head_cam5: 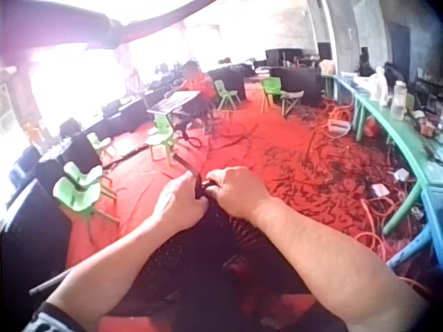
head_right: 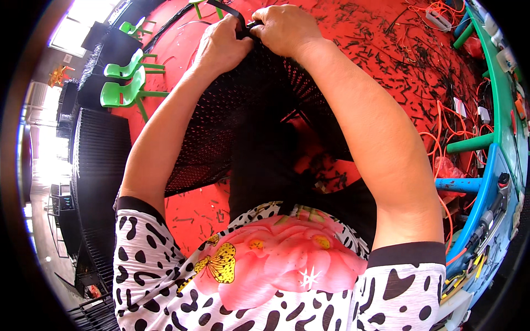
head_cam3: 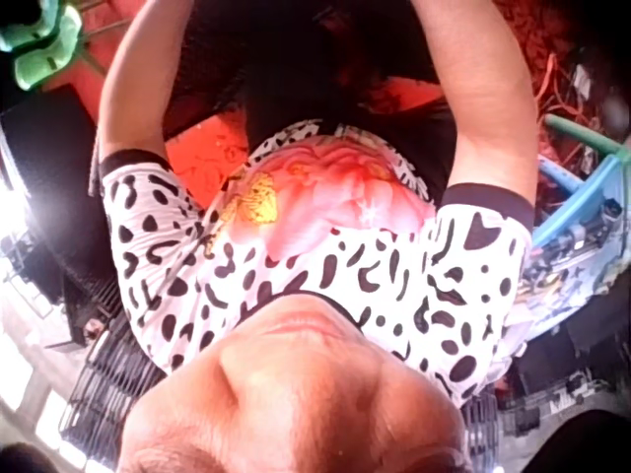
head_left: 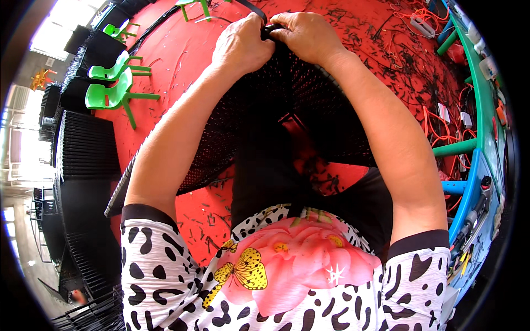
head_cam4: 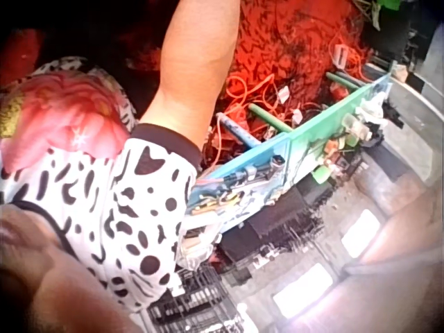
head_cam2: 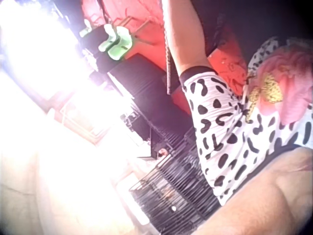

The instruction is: The person sits on the floor and weaves a black plastic strip into the edge of a black wicker chair seat. They thread the strip through the existing weave and pull it tight to secure the edge of the seat.

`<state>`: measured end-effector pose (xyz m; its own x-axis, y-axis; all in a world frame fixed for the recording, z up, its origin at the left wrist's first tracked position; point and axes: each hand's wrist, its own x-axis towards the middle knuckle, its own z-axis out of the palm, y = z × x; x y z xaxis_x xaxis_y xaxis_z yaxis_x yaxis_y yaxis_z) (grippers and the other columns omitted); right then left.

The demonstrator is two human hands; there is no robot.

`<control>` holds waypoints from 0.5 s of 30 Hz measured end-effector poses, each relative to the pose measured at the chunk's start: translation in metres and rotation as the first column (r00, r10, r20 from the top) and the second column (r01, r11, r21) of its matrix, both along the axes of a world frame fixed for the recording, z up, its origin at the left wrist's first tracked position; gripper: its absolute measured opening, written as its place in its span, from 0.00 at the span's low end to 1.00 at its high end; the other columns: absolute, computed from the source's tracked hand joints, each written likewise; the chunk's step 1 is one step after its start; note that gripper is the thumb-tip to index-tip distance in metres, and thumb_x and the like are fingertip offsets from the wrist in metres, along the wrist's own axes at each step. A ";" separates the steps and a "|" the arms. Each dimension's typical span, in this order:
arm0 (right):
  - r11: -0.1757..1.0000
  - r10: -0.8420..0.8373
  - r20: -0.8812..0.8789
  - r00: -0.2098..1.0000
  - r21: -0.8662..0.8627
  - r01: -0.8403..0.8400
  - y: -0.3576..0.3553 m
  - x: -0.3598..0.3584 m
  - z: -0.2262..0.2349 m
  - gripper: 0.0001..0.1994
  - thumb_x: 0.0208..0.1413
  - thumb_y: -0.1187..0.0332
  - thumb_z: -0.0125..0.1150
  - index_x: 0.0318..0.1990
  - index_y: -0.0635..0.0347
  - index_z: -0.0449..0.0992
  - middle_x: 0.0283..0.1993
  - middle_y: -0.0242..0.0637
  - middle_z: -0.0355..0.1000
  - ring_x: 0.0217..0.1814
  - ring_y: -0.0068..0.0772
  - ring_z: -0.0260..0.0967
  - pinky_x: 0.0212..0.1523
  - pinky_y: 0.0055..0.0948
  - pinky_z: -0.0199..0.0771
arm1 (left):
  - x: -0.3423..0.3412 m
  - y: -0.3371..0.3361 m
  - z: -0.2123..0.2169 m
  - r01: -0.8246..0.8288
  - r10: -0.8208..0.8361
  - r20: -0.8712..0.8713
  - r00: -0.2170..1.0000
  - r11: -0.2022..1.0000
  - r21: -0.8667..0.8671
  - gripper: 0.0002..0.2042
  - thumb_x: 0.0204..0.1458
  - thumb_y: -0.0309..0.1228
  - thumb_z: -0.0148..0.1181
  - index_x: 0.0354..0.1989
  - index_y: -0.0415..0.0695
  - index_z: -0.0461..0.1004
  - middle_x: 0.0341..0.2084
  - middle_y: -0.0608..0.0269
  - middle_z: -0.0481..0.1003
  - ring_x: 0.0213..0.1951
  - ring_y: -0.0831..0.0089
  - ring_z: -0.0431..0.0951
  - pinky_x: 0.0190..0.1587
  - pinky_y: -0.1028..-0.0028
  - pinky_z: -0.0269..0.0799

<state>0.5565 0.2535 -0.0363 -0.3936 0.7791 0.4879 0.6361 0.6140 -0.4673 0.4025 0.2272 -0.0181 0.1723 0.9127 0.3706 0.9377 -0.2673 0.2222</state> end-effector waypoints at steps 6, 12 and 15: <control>0.991 -0.004 0.022 1.000 0.132 0.001 0.006 -0.002 -0.006 0.13 0.51 0.61 0.56 0.42 0.53 0.77 0.37 0.41 0.75 0.40 0.43 0.73 0.41 0.39 0.71 | 0.008 -0.005 -0.002 -0.043 0.047 -0.062 0.997 0.997 0.057 0.15 0.42 0.36 0.59 0.35 0.38 0.70 0.31 0.46 0.74 0.38 0.49 0.75 0.40 0.56 0.70; 0.994 0.001 0.028 1.000 0.105 -0.004 0.000 -0.002 0.001 0.10 0.49 0.63 0.54 0.31 0.59 0.75 0.32 0.48 0.74 0.39 0.50 0.72 0.40 0.45 0.71 | -0.006 -0.001 -0.017 0.060 -0.040 -0.140 0.989 0.988 0.144 0.14 0.47 0.34 0.57 0.40 0.40 0.67 0.37 0.49 0.74 0.39 0.50 0.76 0.42 0.56 0.71; 0.986 0.000 0.041 0.999 0.169 -0.007 0.009 -0.003 -0.003 0.09 0.50 0.63 0.53 0.30 0.58 0.75 0.30 0.48 0.74 0.36 0.52 0.72 0.38 0.46 0.71 | -0.002 0.000 -0.024 0.003 0.054 -0.254 0.966 0.975 0.222 0.14 0.48 0.35 0.59 0.39 0.41 0.66 0.33 0.50 0.74 0.36 0.50 0.76 0.37 0.55 0.71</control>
